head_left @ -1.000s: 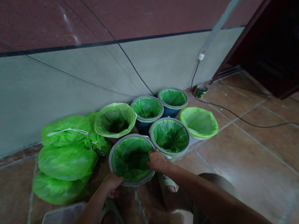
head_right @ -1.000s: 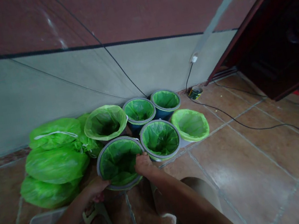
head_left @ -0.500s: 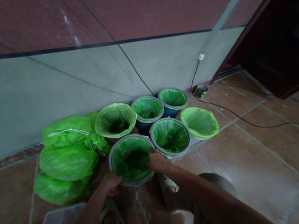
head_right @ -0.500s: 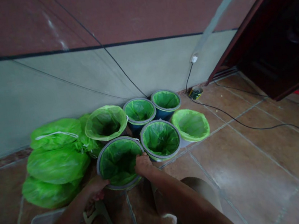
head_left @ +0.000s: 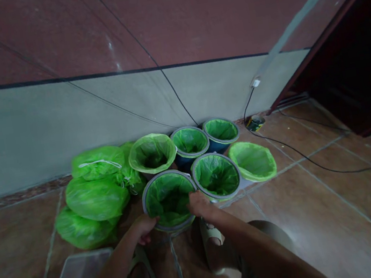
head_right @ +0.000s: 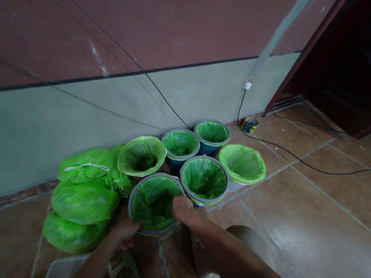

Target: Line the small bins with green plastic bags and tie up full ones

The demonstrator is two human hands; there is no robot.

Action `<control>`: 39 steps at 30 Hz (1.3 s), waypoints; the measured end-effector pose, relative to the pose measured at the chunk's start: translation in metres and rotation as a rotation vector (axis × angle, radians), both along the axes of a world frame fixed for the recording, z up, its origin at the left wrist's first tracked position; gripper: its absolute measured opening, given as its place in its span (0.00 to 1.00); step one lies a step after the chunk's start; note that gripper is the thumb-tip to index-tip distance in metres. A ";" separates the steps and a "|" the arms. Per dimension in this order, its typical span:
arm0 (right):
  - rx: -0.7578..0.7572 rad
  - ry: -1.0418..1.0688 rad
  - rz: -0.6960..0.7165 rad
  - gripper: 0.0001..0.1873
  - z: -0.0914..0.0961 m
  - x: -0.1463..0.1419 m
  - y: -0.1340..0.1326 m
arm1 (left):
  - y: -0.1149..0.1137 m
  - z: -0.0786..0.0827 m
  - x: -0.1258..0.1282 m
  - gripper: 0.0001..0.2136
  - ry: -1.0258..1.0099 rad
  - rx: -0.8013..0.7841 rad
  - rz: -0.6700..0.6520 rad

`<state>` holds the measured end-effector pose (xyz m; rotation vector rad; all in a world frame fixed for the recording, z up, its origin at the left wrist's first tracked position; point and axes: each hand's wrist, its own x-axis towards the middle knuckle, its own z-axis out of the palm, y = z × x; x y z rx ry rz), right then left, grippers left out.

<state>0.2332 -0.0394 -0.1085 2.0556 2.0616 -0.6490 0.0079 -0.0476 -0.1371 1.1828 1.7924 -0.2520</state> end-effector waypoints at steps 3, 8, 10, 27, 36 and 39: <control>0.026 0.031 0.011 0.16 0.007 -0.001 -0.007 | -0.006 0.018 0.001 0.22 -0.024 0.039 0.027; 0.004 0.108 0.057 0.16 0.021 -0.006 -0.030 | -0.023 0.068 0.000 0.18 -0.164 0.177 0.056; -0.013 0.150 0.072 0.18 0.030 -0.010 -0.038 | -0.038 0.095 -0.004 0.17 -0.288 0.259 0.095; -0.006 0.827 0.121 0.15 0.048 -0.065 -0.138 | -0.265 0.126 -0.079 0.22 -0.659 0.568 0.833; 0.193 0.630 0.313 0.15 0.093 -0.125 -0.175 | -0.348 0.090 -0.102 0.12 -0.527 0.616 1.004; 0.260 0.452 0.372 0.15 0.103 -0.137 -0.189 | -0.361 0.078 -0.112 0.11 -0.473 0.575 1.061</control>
